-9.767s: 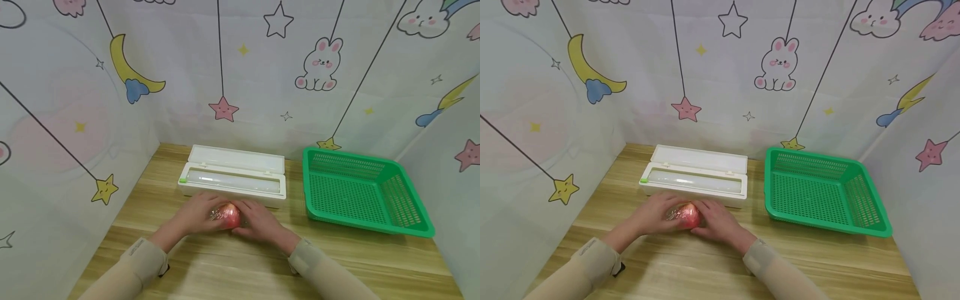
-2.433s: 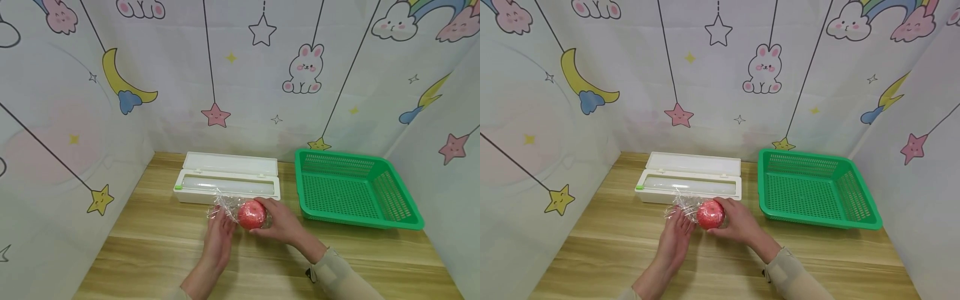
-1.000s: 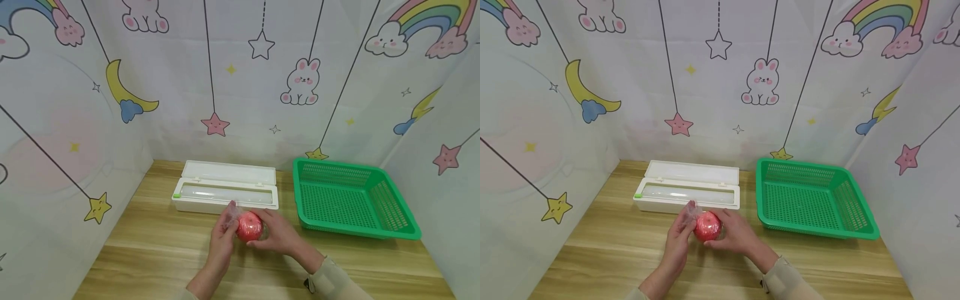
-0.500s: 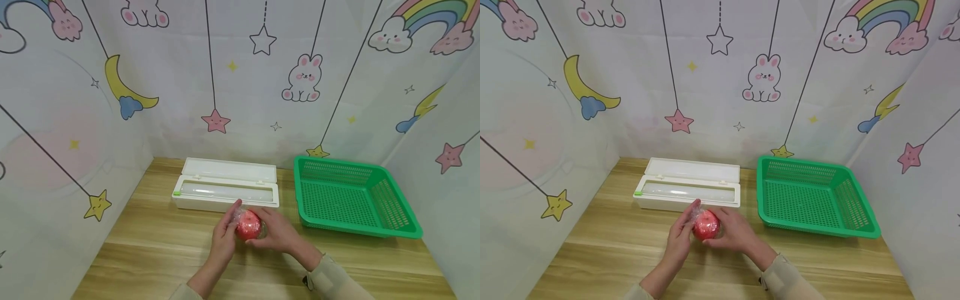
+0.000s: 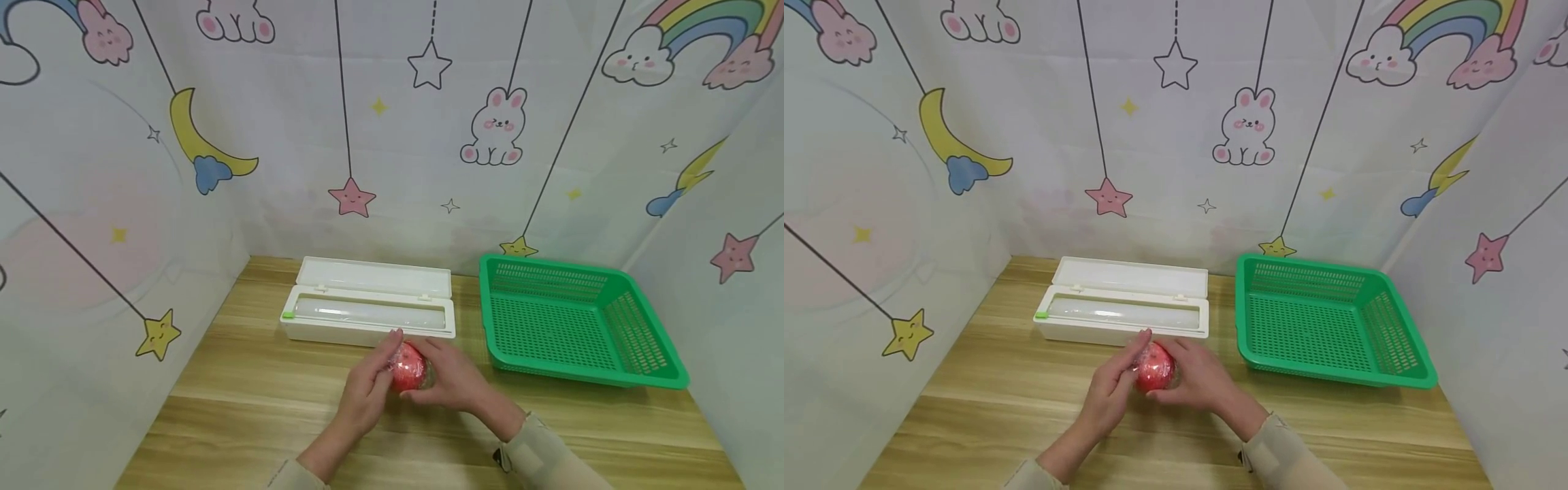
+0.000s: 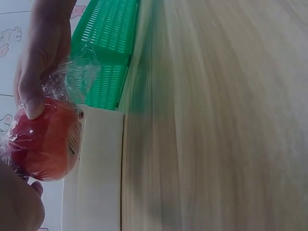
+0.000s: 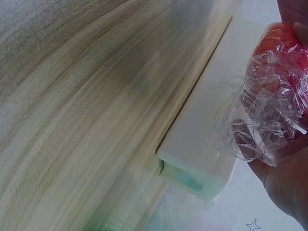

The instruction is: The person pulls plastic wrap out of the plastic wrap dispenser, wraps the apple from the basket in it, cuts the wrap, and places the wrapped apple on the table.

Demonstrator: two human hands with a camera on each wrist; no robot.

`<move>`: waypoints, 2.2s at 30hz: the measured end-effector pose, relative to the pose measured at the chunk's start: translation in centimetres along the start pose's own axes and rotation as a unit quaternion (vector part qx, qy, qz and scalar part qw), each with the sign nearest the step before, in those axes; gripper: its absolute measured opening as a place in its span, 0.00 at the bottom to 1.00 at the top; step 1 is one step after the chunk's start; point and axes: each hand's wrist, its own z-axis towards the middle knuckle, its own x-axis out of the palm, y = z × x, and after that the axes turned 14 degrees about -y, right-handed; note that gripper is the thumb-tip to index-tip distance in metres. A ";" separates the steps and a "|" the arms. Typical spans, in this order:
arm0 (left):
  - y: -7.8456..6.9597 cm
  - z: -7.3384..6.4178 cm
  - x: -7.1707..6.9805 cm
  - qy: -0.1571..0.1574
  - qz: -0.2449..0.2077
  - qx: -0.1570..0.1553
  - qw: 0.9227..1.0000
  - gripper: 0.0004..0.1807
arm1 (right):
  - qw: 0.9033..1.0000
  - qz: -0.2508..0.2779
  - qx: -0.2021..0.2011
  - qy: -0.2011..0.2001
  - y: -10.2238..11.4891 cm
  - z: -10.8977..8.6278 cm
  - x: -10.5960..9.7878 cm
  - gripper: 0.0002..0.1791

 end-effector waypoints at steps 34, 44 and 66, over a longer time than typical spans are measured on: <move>0.9 1.0 -0.6 0.147 0.358 0.319 0.865 0.48 | 1.000 0.019 0.007 0.015 -0.2 0.2 -0.8 0.50; 0.4 1.3 -0.9 0.123 0.314 0.306 0.890 0.51 | 1.000 0.022 0.008 0.009 -0.2 0.5 -0.8 0.44; 0.2 2.8 -1.7 0.159 0.317 0.258 0.899 0.53 | 1.000 0.010 0.012 0.011 0.4 1.0 -2.1 0.47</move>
